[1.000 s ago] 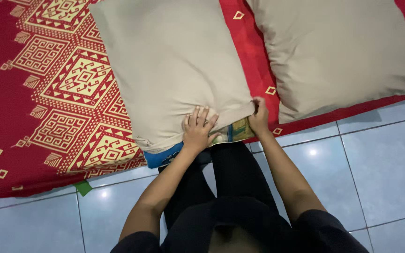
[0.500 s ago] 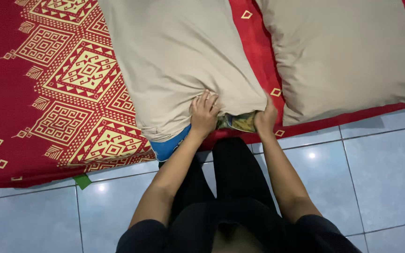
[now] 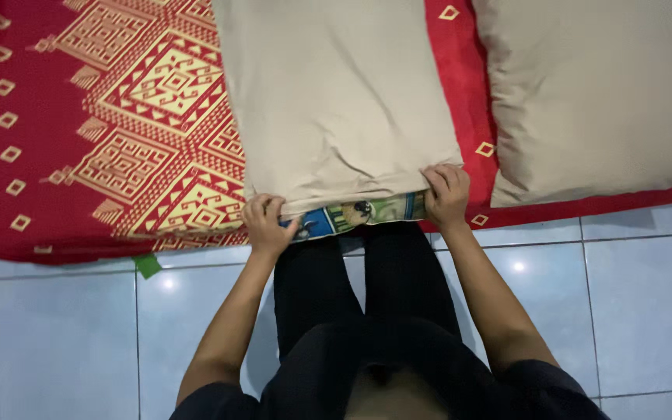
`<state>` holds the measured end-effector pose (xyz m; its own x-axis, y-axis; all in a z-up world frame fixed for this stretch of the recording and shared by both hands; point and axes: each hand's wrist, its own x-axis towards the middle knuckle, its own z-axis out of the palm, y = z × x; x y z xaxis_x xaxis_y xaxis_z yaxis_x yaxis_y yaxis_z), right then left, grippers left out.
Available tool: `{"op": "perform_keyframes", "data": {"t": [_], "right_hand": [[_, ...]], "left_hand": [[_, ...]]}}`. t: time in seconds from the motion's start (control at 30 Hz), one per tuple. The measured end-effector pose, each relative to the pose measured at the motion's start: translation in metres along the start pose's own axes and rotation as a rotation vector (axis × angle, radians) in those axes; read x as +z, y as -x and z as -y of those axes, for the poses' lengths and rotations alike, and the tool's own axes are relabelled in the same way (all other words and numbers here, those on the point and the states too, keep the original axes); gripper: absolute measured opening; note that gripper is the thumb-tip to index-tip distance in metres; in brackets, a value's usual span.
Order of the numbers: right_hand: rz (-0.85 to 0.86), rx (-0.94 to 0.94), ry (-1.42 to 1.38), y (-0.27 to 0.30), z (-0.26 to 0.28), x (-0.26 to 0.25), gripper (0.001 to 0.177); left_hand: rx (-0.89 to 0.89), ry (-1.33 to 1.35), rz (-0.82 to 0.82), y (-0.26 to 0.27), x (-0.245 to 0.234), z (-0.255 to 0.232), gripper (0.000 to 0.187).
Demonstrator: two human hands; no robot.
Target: The person inserts a patterned pillow into a beige pillowcase on a red patterned mat. They align the pillow, tuck it into the case, smooth the fabric, and adjust the corners to fit the case fully.
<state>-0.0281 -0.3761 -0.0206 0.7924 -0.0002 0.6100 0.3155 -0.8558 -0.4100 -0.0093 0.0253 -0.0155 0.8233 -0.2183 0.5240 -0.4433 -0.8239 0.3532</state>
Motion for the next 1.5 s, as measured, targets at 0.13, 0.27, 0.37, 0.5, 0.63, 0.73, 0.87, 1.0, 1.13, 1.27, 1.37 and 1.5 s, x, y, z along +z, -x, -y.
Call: {"op": "perform_keyframes", "data": {"t": [0.13, 0.27, 0.37, 0.5, 0.63, 0.73, 0.87, 1.0, 1.13, 1.27, 1.37, 1.5], "right_hand": [[0.063, 0.044, -0.047, 0.01, 0.005, 0.004, 0.031], [0.135, -0.063, 0.042, 0.002, 0.016, -0.006, 0.024], [0.14, -0.134, 0.071, -0.008, 0.042, 0.002, 0.033], [0.188, -0.32, 0.07, -0.008, 0.08, 0.029, 0.036], [0.265, -0.317, 0.087, -0.01, 0.09, 0.034, 0.031], [0.275, -0.282, 0.06, -0.018, 0.113, 0.039, 0.042], [0.422, -0.549, -0.027, -0.035, 0.181, 0.068, 0.074], [0.379, -0.637, 0.138, -0.044, 0.219, 0.091, 0.066], [0.354, -0.58, 0.089, -0.063, 0.208, 0.113, 0.038], [0.247, -0.547, 0.116, -0.068, 0.207, 0.128, 0.044], [0.47, -0.555, 0.08, -0.061, 0.217, 0.126, 0.069], [0.446, -0.504, -0.049, -0.048, 0.192, 0.098, 0.072]], "left_hand": [[0.069, -0.038, 0.095, 0.027, -0.003, 0.024, 0.028], [0.142, 0.094, 0.218, 0.025, -0.008, 0.04, 0.029], [0.193, 0.047, 0.163, 0.023, -0.005, 0.049, 0.029], [0.16, 0.058, 0.063, 0.035, 0.002, 0.058, 0.023], [0.148, 0.03, -0.19, 0.064, 0.008, 0.067, 0.038], [-0.076, -0.079, -0.349, 0.086, 0.026, 0.068, 0.044], [-0.173, -0.002, -0.192, 0.11, 0.043, 0.067, 0.038], [-0.149, 0.047, -0.141, 0.116, 0.039, 0.062, 0.037], [-0.115, 0.087, -0.262, 0.089, 0.029, 0.061, 0.028], [-0.15, 0.041, -0.23, 0.064, 0.021, 0.067, 0.025], [-0.189, 0.045, 0.01, 0.064, 0.01, 0.073, 0.024], [-0.036, 0.082, -0.043, 0.081, -0.005, 0.071, 0.026]]}}
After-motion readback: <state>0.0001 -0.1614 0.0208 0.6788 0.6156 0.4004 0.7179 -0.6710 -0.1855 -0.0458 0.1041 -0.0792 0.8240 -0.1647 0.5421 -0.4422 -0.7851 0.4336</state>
